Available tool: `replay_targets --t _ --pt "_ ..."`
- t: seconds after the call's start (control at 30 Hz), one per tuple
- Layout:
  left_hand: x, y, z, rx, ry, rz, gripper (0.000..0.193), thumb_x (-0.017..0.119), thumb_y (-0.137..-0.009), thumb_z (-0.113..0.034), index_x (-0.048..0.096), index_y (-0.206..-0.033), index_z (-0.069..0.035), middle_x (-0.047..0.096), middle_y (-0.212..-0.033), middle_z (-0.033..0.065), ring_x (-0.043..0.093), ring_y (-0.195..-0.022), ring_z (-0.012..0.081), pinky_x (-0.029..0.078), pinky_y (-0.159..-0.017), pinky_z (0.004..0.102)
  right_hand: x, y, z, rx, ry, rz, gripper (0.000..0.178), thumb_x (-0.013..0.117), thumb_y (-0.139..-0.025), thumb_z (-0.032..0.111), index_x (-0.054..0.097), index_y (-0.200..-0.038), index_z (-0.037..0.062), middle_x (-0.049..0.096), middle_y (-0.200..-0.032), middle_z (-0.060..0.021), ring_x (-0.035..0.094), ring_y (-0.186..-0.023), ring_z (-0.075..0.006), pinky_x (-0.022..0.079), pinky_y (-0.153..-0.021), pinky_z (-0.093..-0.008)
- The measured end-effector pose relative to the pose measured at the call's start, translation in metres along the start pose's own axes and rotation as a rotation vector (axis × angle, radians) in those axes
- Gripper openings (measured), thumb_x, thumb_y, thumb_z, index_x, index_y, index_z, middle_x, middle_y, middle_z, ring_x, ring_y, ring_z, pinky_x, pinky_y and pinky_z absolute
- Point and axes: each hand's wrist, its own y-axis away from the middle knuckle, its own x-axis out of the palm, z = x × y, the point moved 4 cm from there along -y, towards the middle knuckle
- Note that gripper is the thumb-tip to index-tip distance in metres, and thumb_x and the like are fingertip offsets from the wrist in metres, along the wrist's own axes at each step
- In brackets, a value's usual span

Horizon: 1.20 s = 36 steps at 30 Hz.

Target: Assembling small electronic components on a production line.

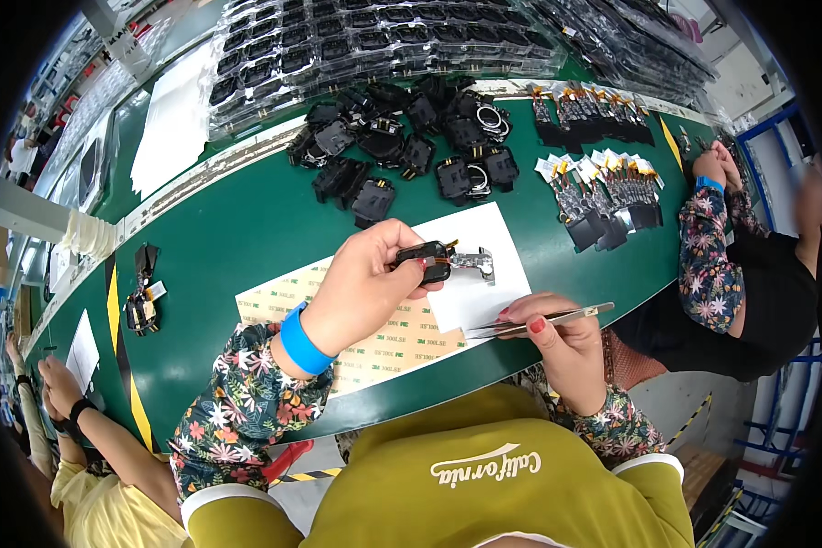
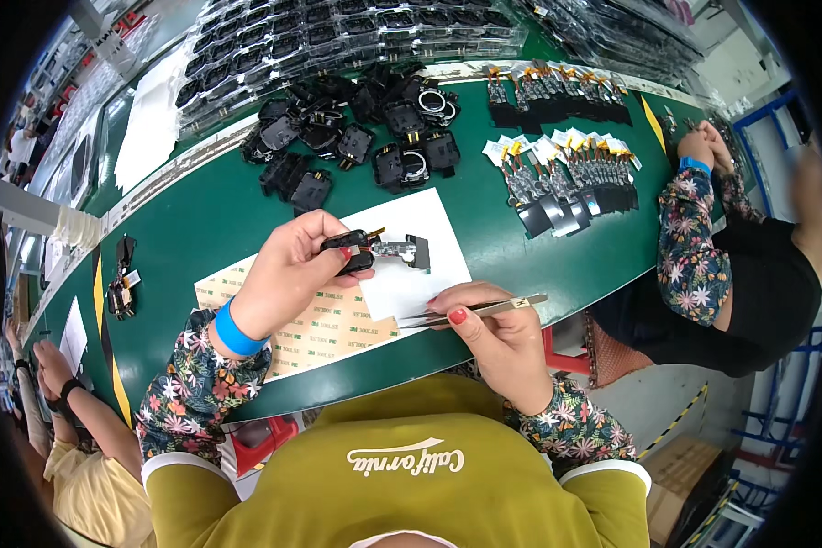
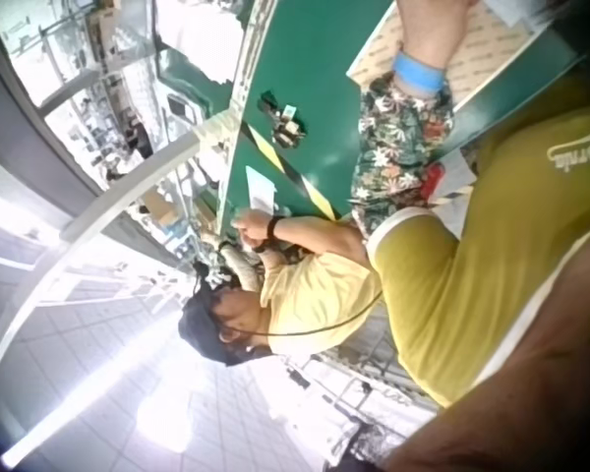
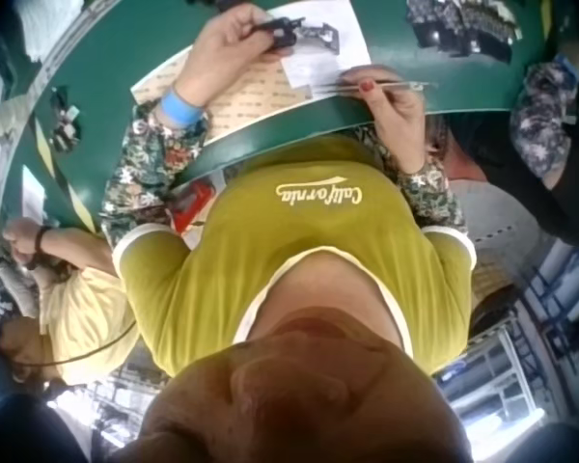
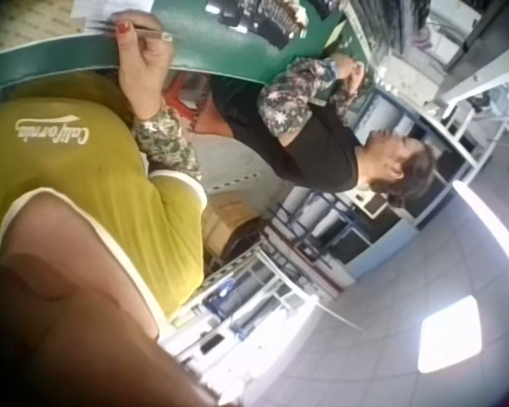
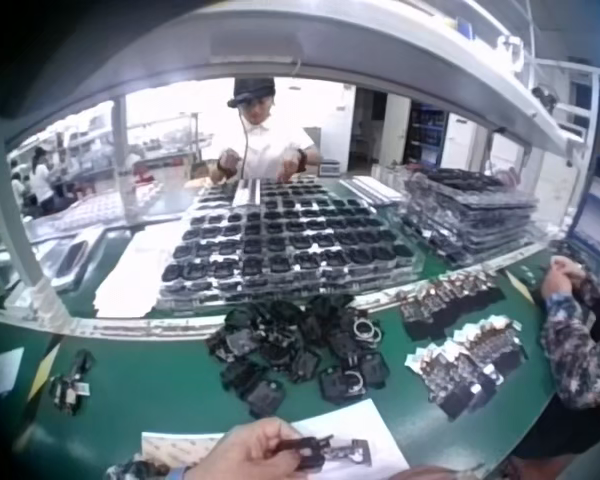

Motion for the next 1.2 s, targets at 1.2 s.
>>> replay_targets --t 1.2 --pt "0.007 -0.001 0.002 -0.048 -0.038 0.066 0.024 0.048 -0.084 0.013 0.055 -0.106 0.008 0.063 -0.1 0.0125 0.067 -0.084 0.0164 0.056 -0.072 0.0235 0.005 -0.054 0.012 0.113 -0.192 -0.122 0.025 0.05 -0.097 0.024 0.06 -0.106 0.0028 0.068 -0.088 -0.0128 0.046 -0.059 -0.0044 0.037 -0.053 -0.0177"
